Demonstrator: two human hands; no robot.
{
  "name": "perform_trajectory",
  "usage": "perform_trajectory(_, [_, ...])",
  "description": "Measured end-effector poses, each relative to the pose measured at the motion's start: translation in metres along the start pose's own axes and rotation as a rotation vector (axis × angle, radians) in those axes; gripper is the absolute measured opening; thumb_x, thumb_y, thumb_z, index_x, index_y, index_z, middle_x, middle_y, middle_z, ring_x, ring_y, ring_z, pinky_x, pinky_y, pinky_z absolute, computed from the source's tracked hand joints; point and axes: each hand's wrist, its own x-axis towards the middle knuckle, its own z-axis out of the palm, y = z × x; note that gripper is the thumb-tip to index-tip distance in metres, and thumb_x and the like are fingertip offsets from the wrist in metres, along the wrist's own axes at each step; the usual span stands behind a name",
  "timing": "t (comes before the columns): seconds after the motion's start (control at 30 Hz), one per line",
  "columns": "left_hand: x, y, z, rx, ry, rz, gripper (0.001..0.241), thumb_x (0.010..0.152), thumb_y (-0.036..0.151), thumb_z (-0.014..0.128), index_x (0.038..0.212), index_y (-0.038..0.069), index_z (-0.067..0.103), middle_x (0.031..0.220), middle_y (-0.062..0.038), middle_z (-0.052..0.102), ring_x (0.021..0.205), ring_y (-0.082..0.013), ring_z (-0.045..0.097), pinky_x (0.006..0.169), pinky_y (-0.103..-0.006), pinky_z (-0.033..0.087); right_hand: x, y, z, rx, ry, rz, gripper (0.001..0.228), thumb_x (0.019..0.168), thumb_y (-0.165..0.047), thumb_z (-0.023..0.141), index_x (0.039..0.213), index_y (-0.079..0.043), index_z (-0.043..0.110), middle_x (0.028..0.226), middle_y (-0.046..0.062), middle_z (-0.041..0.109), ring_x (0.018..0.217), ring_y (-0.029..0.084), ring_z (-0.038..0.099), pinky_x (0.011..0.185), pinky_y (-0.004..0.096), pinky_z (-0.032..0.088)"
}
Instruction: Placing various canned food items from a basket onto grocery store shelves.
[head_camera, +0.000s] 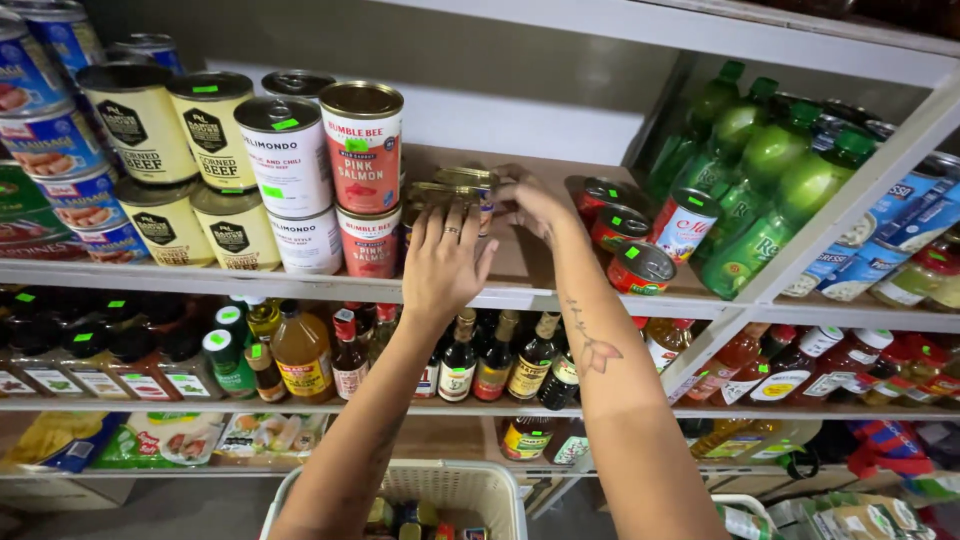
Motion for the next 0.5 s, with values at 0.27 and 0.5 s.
perform_trajectory(0.27, [-0.002,-0.002,0.004,0.005,0.01,0.002,0.052,0.099,0.04,0.061,0.132,-0.001,0.06,0.131,-0.021,0.062,0.122,-0.0391,0.056,0.112,-0.0508,0.041,0.023,0.008,0.014,0.002,-0.062,0.05,0.043,0.099,-0.019,0.063,0.14,-0.005,0.059,0.116,0.007,0.07,0.092,0.013,0.068,0.063,0.031,0.058])
perform_trajectory(0.5, [-0.003,-0.001,0.004,0.009,-0.001,0.003,0.048,0.099,0.041,0.061,0.124,-0.001,0.062,0.126,-0.021,0.063,0.123,-0.0388,0.055,0.112,-0.0506,0.039,0.008,-0.01,0.031,-0.04,-0.151,-0.021,0.032,0.105,-0.018,0.059,0.134,-0.01,0.07,0.1,0.001,0.073,0.059,0.005,0.047,0.045,0.021,0.035])
